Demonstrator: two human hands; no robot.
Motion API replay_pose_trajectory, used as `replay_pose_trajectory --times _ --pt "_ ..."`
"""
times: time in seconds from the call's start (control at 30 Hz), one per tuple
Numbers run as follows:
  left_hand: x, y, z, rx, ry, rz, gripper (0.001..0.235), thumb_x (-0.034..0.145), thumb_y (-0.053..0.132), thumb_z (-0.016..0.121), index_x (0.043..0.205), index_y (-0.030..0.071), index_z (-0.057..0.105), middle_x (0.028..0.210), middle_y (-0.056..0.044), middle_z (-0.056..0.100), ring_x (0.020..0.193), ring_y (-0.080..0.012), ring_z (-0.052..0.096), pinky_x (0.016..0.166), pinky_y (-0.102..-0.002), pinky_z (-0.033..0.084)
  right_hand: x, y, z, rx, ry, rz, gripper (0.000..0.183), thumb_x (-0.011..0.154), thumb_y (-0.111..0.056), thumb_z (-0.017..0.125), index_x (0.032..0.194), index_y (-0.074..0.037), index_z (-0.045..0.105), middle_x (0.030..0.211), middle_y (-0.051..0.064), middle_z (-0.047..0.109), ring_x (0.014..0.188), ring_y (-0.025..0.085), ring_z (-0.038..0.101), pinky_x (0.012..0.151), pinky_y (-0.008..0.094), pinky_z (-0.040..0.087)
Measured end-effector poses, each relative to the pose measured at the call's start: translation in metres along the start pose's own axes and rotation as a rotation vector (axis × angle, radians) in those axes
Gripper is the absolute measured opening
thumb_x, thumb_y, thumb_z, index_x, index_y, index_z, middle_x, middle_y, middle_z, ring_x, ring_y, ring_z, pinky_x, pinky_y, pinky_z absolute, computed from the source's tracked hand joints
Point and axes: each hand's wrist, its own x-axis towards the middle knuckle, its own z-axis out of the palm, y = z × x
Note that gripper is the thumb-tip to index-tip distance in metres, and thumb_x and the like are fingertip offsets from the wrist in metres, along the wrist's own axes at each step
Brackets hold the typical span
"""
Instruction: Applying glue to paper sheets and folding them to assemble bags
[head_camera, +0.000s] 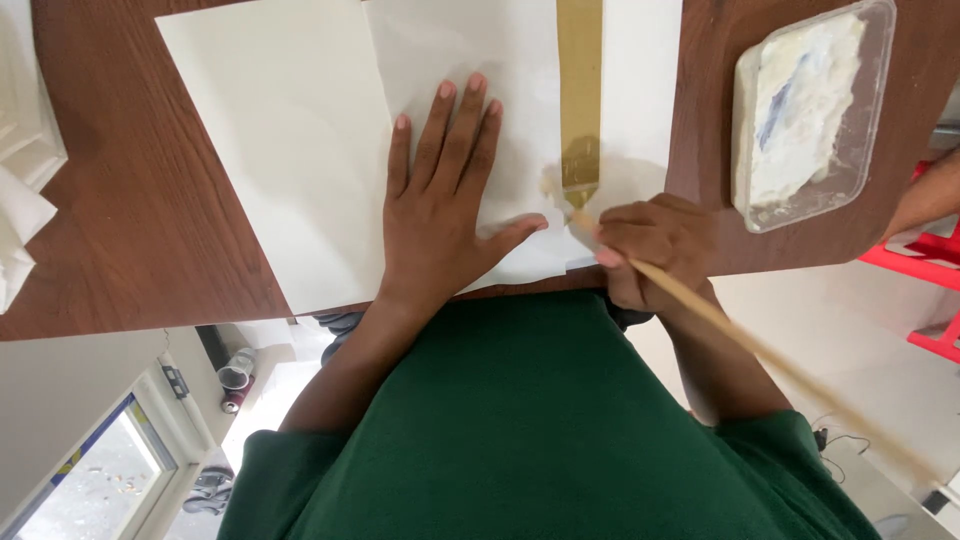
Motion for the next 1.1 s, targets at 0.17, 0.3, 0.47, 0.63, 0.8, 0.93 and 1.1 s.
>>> replay_pose_trajectory --times 0.17,0.3,0.47,0.63,0.8,0.93,1.1 --pt "0.000 0.002 0.001 -0.034 0.028 0.004 0.097 0.105 0.081 0.058 0.162 0.004 0.042 0.168 -0.012 0.031 0.157 -0.0316 0.027 0.129 -0.053 0.018 0.009 0.000 0.000 0.084 0.115 0.079 0.032 0.109 -0.024 0.050 0.091 0.000 0.061 0.071 0.015 0.064 0.059 0.028 0.063 0.055 0.039 0.053" --pt "-0.001 0.004 0.003 -0.026 0.078 -0.001 0.096 0.104 0.083 0.052 0.160 0.004 0.045 0.166 -0.013 0.034 0.157 -0.0318 0.031 0.129 -0.052 0.019 0.029 0.018 0.029 0.259 0.204 0.035 0.017 0.108 -0.015 0.061 0.105 0.001 0.064 0.076 0.015 0.066 0.067 0.032 0.073 0.057 0.039 0.064" --pt "-0.003 0.004 0.000 -0.054 0.057 -0.006 0.096 0.104 0.081 0.061 0.160 0.004 0.044 0.167 -0.012 0.034 0.157 -0.0313 0.029 0.129 -0.051 0.017 0.027 -0.007 0.001 0.062 0.084 0.025 0.024 0.108 -0.018 0.055 0.091 -0.001 0.061 0.079 0.013 0.070 0.062 0.026 0.066 0.056 0.037 0.044" --pt "-0.001 0.005 0.001 -0.011 0.050 -0.007 0.096 0.104 0.083 0.057 0.161 0.007 0.043 0.167 -0.012 0.033 0.157 -0.0308 0.030 0.129 -0.051 0.019 0.010 -0.013 -0.006 0.075 0.231 0.063 0.031 0.108 -0.025 0.050 0.086 -0.003 0.056 0.063 0.011 0.060 0.054 0.028 0.062 0.052 0.037 0.046" --pt "-0.001 0.007 0.002 -0.051 0.015 -0.029 0.087 0.103 0.080 0.068 0.163 0.021 0.045 0.169 -0.010 0.026 0.160 -0.0305 0.024 0.132 -0.053 0.019 0.013 0.005 0.018 0.096 0.218 -0.087 0.017 0.109 -0.015 0.057 0.098 -0.006 0.066 0.074 0.010 0.071 0.067 0.027 0.075 0.050 0.036 0.057" --pt "-0.003 0.009 0.001 -0.050 0.027 -0.019 0.085 0.103 0.079 0.064 0.162 0.020 0.047 0.169 -0.010 0.027 0.159 -0.0305 0.025 0.131 -0.052 0.020 0.008 -0.009 -0.001 0.093 0.087 -0.020 0.023 0.108 -0.020 0.052 0.095 -0.002 0.059 0.080 0.017 0.069 0.064 0.028 0.066 0.057 0.037 0.046" --pt "-0.002 0.014 0.001 -0.053 -0.039 -0.032 0.089 0.104 0.076 0.063 0.167 0.020 0.037 0.173 -0.010 0.019 0.163 -0.0321 0.016 0.134 -0.057 0.015 -0.024 -0.005 -0.026 0.303 0.257 0.188 0.040 0.110 -0.030 0.046 0.086 -0.001 0.059 0.071 0.012 0.060 0.059 0.029 0.061 0.053 0.039 0.049"
